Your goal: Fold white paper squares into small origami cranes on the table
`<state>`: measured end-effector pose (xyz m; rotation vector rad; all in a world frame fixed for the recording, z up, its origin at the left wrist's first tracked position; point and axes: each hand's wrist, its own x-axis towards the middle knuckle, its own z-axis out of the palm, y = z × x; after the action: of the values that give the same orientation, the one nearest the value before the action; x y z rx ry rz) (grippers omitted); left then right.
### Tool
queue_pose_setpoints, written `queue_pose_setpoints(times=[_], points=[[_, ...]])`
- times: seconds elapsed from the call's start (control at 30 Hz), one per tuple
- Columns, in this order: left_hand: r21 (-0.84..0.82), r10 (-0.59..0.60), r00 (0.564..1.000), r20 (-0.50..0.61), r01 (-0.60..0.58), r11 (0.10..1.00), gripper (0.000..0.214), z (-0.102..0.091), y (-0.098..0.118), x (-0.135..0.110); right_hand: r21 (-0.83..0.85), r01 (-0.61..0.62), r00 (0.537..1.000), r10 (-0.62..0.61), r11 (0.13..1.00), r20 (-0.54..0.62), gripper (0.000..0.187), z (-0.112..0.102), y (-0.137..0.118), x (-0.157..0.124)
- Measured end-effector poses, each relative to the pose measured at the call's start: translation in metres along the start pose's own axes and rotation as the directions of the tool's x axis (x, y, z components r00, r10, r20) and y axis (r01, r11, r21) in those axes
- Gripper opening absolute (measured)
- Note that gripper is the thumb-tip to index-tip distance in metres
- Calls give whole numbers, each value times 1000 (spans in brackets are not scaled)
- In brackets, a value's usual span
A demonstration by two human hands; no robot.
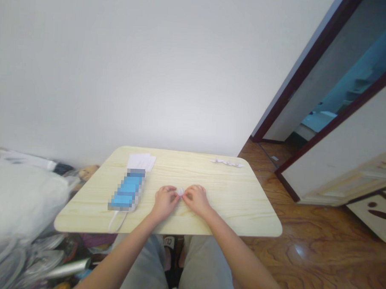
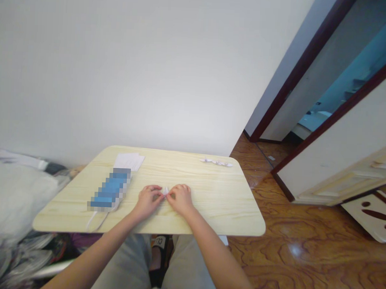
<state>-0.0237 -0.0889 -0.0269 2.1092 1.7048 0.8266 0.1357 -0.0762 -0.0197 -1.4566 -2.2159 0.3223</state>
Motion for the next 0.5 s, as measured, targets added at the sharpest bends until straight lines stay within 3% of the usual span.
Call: queue_pose_setpoints(times=[0.13, 0.5], points=[[-1, -53, 998, -14, 53, 999, 16, 1, 6, 0, -30, -76, 997, 76, 997, -12, 11, 3, -4, 3], [53, -44, 999, -26, 45, 998, 18, -2, 7, 1, -47, -190, 981, 189, 981, -34, 12, 3, -8, 4]])
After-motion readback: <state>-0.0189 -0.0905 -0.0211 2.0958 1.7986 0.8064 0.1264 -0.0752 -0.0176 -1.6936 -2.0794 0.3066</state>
